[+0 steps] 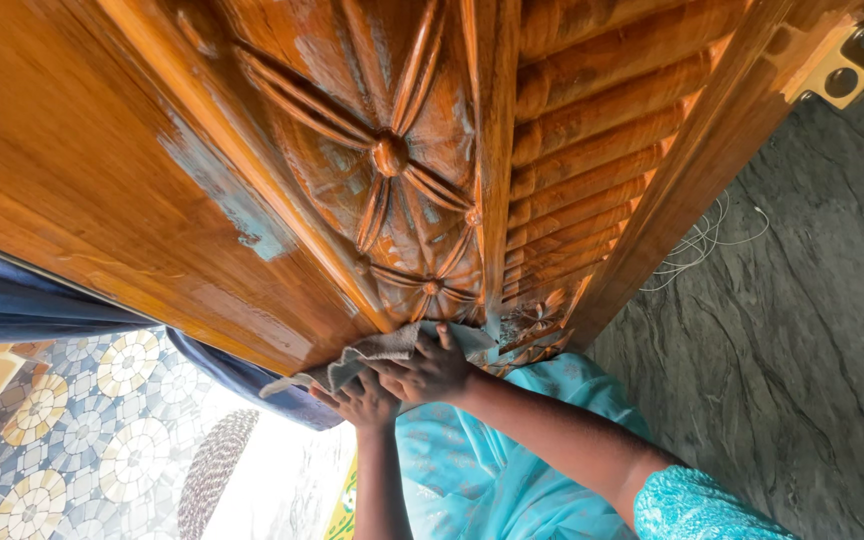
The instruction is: The person wipes the surface of a wooden door with a gray cloth, moving methodically across the carved panels and flat areas. The camera remains focused on the hands and the door throughout the task.
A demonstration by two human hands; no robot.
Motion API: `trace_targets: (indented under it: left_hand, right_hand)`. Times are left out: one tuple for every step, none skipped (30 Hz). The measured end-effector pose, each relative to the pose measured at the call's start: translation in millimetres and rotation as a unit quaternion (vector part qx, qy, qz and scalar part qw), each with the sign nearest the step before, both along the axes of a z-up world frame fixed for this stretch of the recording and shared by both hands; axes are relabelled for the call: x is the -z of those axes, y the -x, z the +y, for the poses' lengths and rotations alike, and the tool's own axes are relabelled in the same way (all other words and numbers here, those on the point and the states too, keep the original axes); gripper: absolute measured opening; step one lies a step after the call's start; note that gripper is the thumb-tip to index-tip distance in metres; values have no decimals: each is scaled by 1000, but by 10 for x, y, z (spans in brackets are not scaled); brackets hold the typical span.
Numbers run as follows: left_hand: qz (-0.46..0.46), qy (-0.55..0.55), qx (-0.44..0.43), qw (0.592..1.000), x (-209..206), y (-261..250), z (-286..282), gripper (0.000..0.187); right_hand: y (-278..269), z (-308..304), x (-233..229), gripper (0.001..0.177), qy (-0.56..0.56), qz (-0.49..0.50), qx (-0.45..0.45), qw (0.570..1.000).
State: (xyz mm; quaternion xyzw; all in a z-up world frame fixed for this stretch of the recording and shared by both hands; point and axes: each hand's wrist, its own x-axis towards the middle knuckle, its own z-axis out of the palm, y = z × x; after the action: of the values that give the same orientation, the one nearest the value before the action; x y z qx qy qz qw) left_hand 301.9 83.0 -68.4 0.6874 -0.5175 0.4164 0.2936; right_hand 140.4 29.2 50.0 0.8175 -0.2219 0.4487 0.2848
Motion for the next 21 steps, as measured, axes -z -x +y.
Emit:
trace_targets:
  left_hand:
    - [11, -7, 3, 1000, 147, 9, 8, 74]
    - [23, -13, 6, 1000, 199, 52, 27, 73]
    - [34, -20, 9, 999, 220, 94, 52, 73]
    - [32, -25, 15, 999, 221, 134, 79, 68]
    - [29, -30, 20, 999, 208, 182, 105, 64]
    - [27, -34, 25, 999, 184, 235, 134, 60]
    - [40, -44, 30, 998, 157, 291, 167, 57]
    - [52, -54, 36, 997, 132, 350, 202, 55]
    - [64, -63, 42, 995, 108, 401, 237, 53]
    - [65, -67, 44, 995, 84, 445, 268, 49]
    - [66, -72, 47, 994, 65, 485, 302, 44]
    - [66, -75, 49, 994, 50, 512, 329, 40]
    - [67, -84, 51, 993, 45, 537, 360, 38]
    - [68, -93, 52, 992, 48, 559, 394, 35]
    - [69, -102, 54, 991, 56, 571, 415, 33]
    - [64, -101, 54, 991, 69, 574, 430, 31]
    - [58, -100, 53, 992, 86, 575, 438, 30]
    - [53, -99, 53, 992, 108, 588, 444, 29]
    - [54, -97, 61, 992, 129, 595, 447, 29]
    - [54, -94, 68, 992, 144, 593, 440, 28]
    - [55, -92, 76, 991, 154, 598, 430, 28]
  right_hand:
    - [18, -12, 157, 55, 0, -1, -5, 1000]
    - [39, -24, 318, 54, 1, -2, -9, 1000]
    - [60, -36, 464, 54, 1, -3, -13, 1000]
    - [77, -40, 566, 53, -11, 1, -18, 1000]
    - [93, -45, 663, 52, -22, 5, -22, 1000]
    - [114, -53, 750, 51, -33, 8, -27, 999]
    - [141, -62, 825, 49, -22, 5, -34, 999]
    - [172, -68, 891, 47, -11, 1, -40, 999]
    - [207, -63, 949, 46, 0, -3, -46, 999]
    - [245, -50, 998, 44, -9, 2, -49, 999]
    - [285, -32, 1037, 42, -18, 6, -52, 998]
    - [320, -31, 1063, 40, -26, 10, -55, 998]
    - [364, -39, 1080, 40, -14, 9, -56, 998]
    - [411, -47, 1093, 40, -3, 8, -57, 998]
    - [458, -53, 1100, 40, 8, 7, -58, 998]
    - [507, -51, 1107, 37, 0, 22, -62, 998]
    - [555, -56, 1108, 34, -9, 37, -65, 997]
    - [598, -55, 1101, 31, -18, 53, -68, 996]
    - [633, -40, 1093, 32, -28, 66, -69, 995]
    - [666, -26, 1085, 32, -38, 78, -69, 994]
    - [698, -20, 1071, 33, -48, 91, -69, 992]
